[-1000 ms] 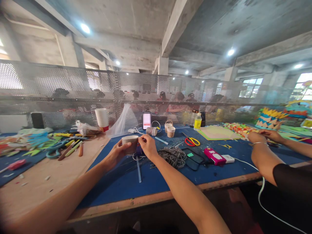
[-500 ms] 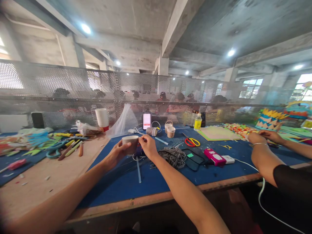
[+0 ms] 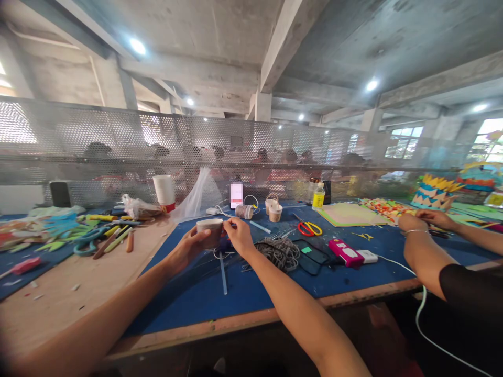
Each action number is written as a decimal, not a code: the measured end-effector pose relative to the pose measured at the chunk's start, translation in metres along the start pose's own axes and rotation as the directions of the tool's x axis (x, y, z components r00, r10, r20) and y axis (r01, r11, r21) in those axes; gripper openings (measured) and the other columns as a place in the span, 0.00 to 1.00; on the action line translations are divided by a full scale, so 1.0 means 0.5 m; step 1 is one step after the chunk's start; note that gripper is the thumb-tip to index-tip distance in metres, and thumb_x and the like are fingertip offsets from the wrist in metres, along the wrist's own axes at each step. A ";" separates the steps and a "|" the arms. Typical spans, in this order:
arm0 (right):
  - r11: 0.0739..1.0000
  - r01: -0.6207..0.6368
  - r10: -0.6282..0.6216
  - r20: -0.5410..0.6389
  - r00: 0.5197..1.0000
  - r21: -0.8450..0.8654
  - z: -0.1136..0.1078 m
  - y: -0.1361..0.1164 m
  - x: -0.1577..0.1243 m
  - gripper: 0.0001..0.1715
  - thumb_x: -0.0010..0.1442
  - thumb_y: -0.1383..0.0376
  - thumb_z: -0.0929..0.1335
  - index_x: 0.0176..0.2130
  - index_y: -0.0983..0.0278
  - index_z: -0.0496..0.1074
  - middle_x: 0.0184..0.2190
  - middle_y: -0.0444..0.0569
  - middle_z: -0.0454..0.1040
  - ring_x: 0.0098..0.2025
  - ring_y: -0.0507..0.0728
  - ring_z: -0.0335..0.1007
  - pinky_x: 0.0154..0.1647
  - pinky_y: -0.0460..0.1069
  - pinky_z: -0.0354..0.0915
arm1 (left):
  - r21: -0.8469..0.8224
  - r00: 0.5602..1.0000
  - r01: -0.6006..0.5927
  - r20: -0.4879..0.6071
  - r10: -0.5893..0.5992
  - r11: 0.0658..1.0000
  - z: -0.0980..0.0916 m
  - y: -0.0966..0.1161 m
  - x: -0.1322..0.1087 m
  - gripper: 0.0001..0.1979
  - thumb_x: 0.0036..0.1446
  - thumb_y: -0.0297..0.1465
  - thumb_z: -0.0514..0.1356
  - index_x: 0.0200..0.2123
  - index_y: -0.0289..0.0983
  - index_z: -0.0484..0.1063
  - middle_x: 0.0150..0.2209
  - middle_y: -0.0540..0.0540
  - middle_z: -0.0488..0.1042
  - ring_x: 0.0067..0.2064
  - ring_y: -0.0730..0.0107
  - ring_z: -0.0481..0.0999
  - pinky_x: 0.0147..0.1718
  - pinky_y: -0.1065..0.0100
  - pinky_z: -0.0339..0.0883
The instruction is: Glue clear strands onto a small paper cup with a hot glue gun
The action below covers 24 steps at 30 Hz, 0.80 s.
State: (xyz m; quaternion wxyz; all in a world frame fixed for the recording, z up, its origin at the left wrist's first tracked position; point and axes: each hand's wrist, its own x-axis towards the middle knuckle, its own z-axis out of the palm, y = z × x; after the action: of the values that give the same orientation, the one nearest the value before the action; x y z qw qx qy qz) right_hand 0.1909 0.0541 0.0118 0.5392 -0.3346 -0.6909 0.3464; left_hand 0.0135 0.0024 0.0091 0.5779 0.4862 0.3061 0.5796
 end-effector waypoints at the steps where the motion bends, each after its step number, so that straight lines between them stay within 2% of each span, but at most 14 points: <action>1: 1.000 0.003 -0.004 -0.001 1.000 -0.002 0.000 -0.001 0.000 0.15 0.63 0.56 0.66 0.27 0.60 0.70 0.28 0.44 0.77 0.28 0.55 0.77 0.34 0.48 0.72 | 0.002 1.000 0.002 0.005 -0.002 1.000 0.000 0.000 0.000 0.27 0.51 0.36 0.74 0.54 0.36 0.78 0.51 0.35 0.82 0.50 0.47 0.82 0.50 0.54 0.73; 11: 0.999 0.001 -0.001 0.000 1.000 0.044 -0.001 0.005 0.001 0.17 0.63 0.53 0.67 0.27 0.61 0.70 0.26 0.43 0.78 0.25 0.55 0.76 0.30 0.48 0.71 | -0.013 1.000 0.011 0.015 -0.011 1.000 -0.004 -0.006 0.006 0.28 0.50 0.38 0.74 0.54 0.36 0.78 0.49 0.36 0.82 0.49 0.48 0.82 0.48 0.55 0.73; 17: 0.998 0.019 -0.020 0.010 1.000 0.061 -0.001 0.006 0.002 0.19 0.64 0.52 0.67 0.28 0.61 0.71 0.27 0.43 0.78 0.25 0.55 0.76 0.33 0.49 0.71 | -0.004 1.000 0.006 0.021 -0.006 1.000 -0.002 -0.002 0.002 0.27 0.51 0.38 0.73 0.54 0.35 0.79 0.50 0.36 0.82 0.49 0.50 0.82 0.49 0.56 0.73; 21: 0.998 0.016 -0.015 -0.013 1.000 0.061 0.003 0.010 0.001 0.19 0.64 0.50 0.67 0.29 0.60 0.70 0.27 0.43 0.77 0.27 0.56 0.77 0.32 0.48 0.70 | 0.009 0.999 -0.014 0.037 0.013 1.000 -0.004 0.000 0.004 0.26 0.54 0.39 0.72 0.53 0.34 0.79 0.49 0.36 0.82 0.48 0.51 0.82 0.51 0.55 0.74; 24: 0.998 0.032 -0.030 -0.032 0.999 0.052 0.006 0.014 -0.001 0.18 0.65 0.50 0.67 0.32 0.60 0.70 0.29 0.44 0.77 0.30 0.57 0.78 0.36 0.49 0.70 | 0.017 0.999 0.000 0.045 -0.001 1.000 -0.005 0.005 0.004 0.25 0.56 0.41 0.70 0.53 0.34 0.79 0.48 0.36 0.83 0.48 0.49 0.83 0.51 0.54 0.74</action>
State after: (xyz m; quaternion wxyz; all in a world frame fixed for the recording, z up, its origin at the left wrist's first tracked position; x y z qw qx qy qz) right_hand 0.1888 0.0571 0.0051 0.5638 -0.3149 -0.6781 0.3509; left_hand 0.0107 0.0046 0.0111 0.5806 0.5040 0.2981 0.5657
